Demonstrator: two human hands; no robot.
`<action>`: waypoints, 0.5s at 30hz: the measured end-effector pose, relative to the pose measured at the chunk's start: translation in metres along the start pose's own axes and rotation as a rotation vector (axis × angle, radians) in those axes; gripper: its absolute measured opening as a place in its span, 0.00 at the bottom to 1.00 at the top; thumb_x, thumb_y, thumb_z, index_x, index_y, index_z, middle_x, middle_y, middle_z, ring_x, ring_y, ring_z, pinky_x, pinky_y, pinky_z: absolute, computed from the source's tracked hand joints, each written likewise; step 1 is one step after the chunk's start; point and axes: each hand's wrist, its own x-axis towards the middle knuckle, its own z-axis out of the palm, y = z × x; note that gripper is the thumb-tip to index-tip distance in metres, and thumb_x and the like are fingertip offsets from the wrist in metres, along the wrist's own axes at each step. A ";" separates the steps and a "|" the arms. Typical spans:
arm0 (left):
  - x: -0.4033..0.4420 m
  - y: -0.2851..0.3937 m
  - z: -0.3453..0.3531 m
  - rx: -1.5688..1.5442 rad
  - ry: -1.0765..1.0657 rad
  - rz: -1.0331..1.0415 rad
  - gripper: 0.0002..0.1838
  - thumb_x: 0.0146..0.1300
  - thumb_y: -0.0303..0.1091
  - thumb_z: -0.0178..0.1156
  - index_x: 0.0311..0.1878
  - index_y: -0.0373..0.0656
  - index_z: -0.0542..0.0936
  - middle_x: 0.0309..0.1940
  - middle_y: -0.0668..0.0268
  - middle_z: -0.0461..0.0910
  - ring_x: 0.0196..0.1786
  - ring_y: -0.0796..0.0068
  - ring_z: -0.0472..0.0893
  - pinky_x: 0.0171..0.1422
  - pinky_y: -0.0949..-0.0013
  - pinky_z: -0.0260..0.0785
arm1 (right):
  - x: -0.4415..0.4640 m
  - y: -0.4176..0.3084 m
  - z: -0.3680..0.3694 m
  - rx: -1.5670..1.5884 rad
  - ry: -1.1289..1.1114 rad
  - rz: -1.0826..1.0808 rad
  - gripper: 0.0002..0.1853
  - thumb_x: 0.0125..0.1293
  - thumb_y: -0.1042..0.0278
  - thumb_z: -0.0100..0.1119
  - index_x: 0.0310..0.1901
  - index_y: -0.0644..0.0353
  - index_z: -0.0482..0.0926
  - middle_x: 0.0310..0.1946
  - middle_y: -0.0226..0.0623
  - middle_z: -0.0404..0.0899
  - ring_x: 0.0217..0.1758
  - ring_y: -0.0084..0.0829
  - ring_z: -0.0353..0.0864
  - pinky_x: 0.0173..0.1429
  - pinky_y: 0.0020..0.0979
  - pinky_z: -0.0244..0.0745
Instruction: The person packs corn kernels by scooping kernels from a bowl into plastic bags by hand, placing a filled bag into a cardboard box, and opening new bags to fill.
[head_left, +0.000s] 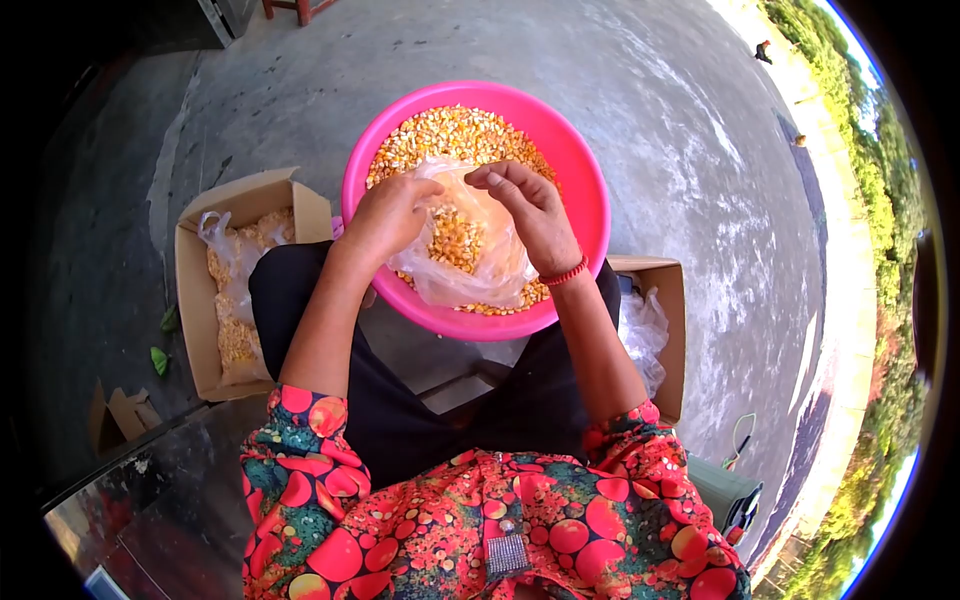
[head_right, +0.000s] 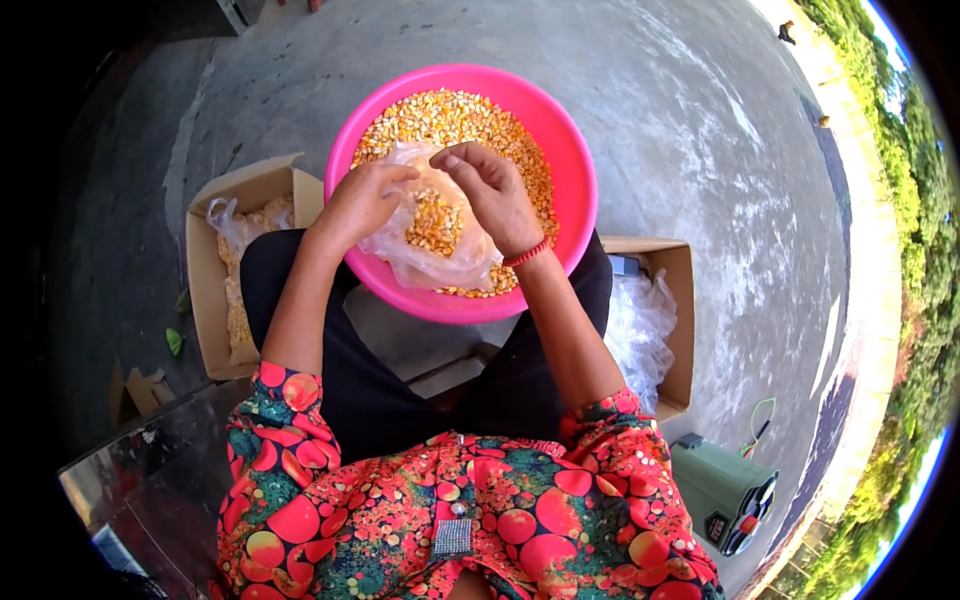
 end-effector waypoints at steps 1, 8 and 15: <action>0.001 -0.001 0.001 -0.002 0.000 -0.002 0.18 0.50 0.21 0.56 0.47 0.40 0.80 0.40 0.48 0.79 0.47 0.53 0.79 0.54 0.61 0.69 | 0.000 0.004 -0.007 -0.033 0.076 -0.062 0.10 0.68 0.69 0.48 0.38 0.65 0.77 0.35 0.27 0.78 0.41 0.17 0.74 0.47 0.21 0.68; 0.001 0.003 -0.001 -0.028 -0.019 -0.020 0.19 0.50 0.21 0.55 0.47 0.40 0.80 0.40 0.46 0.79 0.46 0.53 0.79 0.53 0.61 0.69 | 0.013 0.079 -0.081 -0.736 0.360 -0.068 0.09 0.63 0.72 0.52 0.44 0.60 0.77 0.39 0.37 0.79 0.45 0.34 0.78 0.52 0.30 0.70; 0.001 0.001 0.001 -0.020 -0.031 0.003 0.18 0.50 0.22 0.56 0.47 0.42 0.80 0.40 0.47 0.79 0.46 0.52 0.79 0.53 0.61 0.69 | -0.006 0.208 -0.099 -0.648 0.131 0.020 0.18 0.59 0.62 0.53 0.52 0.52 0.75 0.48 0.44 0.76 0.52 0.40 0.75 0.55 0.38 0.70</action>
